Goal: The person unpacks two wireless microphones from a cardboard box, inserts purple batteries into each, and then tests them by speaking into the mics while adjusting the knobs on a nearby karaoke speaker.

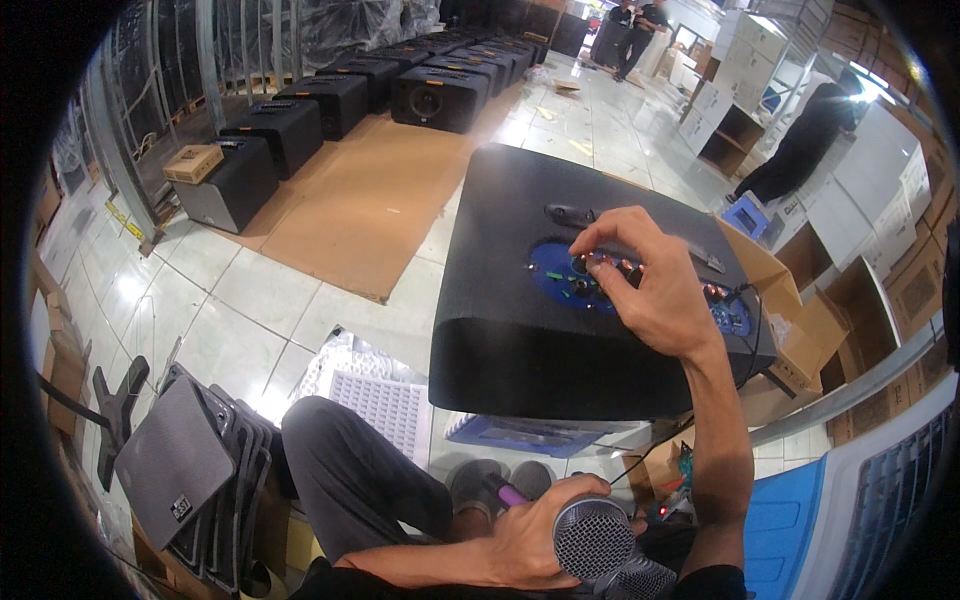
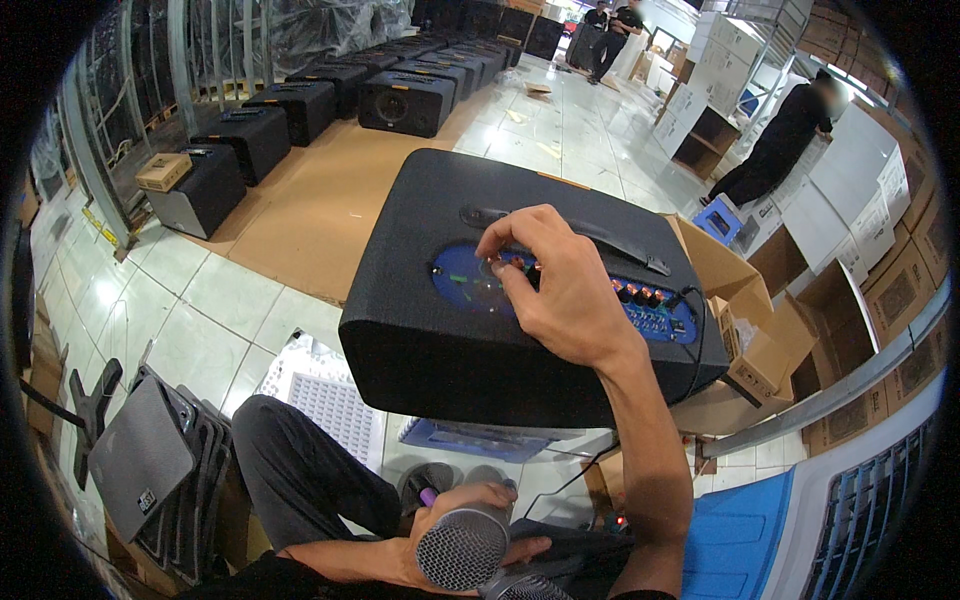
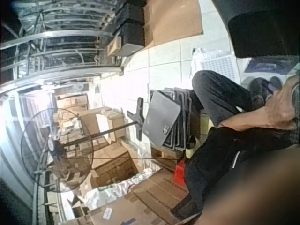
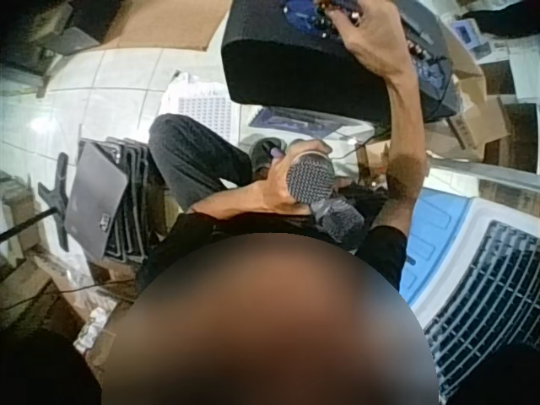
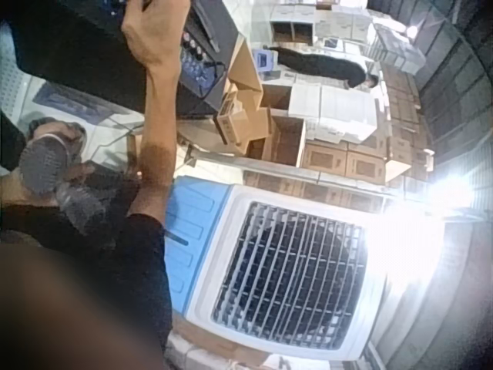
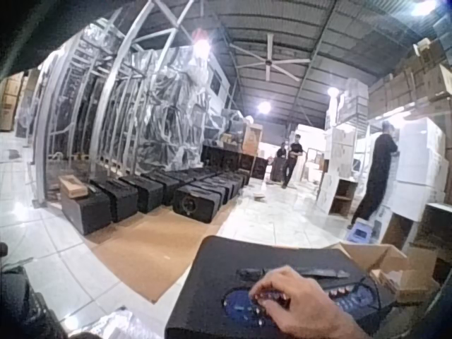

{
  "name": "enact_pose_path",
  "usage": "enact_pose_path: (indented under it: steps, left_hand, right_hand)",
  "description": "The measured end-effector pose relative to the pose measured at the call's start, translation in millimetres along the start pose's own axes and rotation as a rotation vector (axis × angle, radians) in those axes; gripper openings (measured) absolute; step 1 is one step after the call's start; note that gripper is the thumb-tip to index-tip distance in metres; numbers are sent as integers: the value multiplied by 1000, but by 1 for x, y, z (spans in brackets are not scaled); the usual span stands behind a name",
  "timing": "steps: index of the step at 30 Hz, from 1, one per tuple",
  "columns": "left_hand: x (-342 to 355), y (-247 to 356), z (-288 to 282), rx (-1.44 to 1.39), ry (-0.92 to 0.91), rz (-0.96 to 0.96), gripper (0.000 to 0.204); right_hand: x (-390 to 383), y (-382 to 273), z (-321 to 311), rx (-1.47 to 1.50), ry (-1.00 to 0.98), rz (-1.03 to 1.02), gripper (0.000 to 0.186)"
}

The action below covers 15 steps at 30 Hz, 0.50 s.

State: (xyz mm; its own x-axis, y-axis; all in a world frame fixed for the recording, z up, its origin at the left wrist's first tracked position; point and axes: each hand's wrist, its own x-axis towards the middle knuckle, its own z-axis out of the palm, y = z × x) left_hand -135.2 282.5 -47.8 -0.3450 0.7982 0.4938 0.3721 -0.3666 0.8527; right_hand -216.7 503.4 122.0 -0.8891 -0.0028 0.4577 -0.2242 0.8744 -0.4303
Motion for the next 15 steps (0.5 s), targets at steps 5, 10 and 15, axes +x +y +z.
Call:
enact_pose_path:
  steps: [5, 10, 15]
  left_hand:
    - [0, 3, -2, -125, -7, -52, 101]
    - [-3, 1, 0, -127, -43, -156, 103]
    - [-3, -2, 0, -148, -84, -190, 103]
  right_hand:
    - [1, 1, -1, -25, -8, -27, 17]
    - [-1, -1, -1, -33, 16, -23, 18]
    - [0, 0, 1, -36, 63, 32, 21]
